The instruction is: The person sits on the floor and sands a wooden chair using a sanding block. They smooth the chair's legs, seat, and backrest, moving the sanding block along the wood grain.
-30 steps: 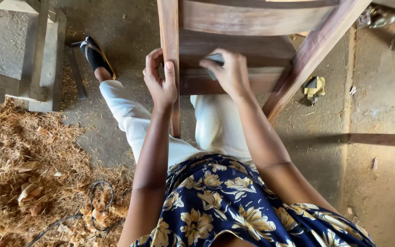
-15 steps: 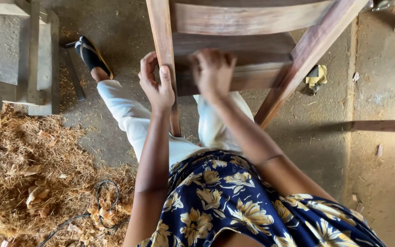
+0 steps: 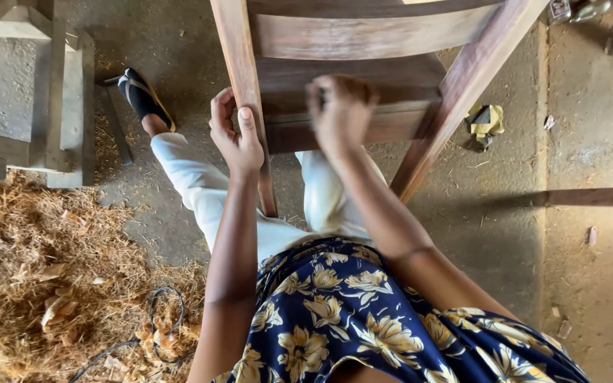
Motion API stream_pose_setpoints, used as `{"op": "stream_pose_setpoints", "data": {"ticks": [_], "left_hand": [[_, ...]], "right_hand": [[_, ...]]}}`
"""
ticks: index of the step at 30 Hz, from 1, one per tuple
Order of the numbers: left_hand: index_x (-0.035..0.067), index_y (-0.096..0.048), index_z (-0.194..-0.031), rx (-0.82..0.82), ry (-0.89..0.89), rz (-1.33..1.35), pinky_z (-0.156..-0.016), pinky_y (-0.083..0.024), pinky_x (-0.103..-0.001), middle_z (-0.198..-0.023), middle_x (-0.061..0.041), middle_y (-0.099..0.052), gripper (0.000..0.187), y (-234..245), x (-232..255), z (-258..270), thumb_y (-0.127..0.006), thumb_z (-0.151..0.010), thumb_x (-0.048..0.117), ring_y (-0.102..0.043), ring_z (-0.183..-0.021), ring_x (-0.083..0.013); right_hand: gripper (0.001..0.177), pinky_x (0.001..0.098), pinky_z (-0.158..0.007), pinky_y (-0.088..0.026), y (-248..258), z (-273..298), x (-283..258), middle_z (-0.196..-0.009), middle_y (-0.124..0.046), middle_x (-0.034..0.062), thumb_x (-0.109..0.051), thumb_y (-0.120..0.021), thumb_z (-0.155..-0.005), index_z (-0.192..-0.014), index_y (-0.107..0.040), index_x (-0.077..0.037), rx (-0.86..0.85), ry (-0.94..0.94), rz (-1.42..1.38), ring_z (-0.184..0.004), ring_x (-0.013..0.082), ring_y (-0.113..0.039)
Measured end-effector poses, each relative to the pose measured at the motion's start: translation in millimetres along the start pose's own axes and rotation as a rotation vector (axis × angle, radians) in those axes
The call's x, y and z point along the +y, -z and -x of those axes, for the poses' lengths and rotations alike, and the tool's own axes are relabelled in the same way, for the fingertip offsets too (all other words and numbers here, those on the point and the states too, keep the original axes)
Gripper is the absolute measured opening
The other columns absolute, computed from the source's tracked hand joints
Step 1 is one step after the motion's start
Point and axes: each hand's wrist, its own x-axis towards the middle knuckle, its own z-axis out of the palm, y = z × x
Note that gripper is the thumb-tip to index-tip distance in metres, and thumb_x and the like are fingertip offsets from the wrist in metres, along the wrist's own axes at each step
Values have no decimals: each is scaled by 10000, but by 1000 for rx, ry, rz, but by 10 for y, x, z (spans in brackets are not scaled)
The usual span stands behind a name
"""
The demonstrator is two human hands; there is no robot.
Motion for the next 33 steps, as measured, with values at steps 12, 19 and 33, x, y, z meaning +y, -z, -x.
{"op": "stream_pose_setpoints", "data": {"ticks": [12, 19, 33], "left_hand": [[55, -600, -1214, -4, -8, 45, -894, -523, -477, -1012, -183, -716, 473, -20, -22, -28, -549, -1047, 494, -711, -987, -305], [62, -595, -1232, -28, 5, 27, -935, -509, -456, -1056, -158, -723, 484, 26, -66, 17, -533, -1053, 507, -714, -1022, -295], [51, -599, -1223, -15, -4, 36, -917, -514, -492, -1045, -183, -724, 472, -38, -111, -28, -531, -1055, 487, -716, -1028, -327]], "right_hand": [[188, 393, -806, -496, 286, 88, 1107, -1070, -737, -110, -383, -770, -980, -887, -681, -246, 150, 213, -159, -935, 204, -692], [233, 426, -959, -367, 496, 140, 1208, -998, -655, -40, -352, -925, -907, -862, -743, -214, 35, 225, -354, -937, 222, -606], [221, 462, -947, -352, 280, 152, 575, -1031, -648, -33, -348, -881, -905, -810, -729, -220, 118, 317, -395, -1000, 234, -621]]}}
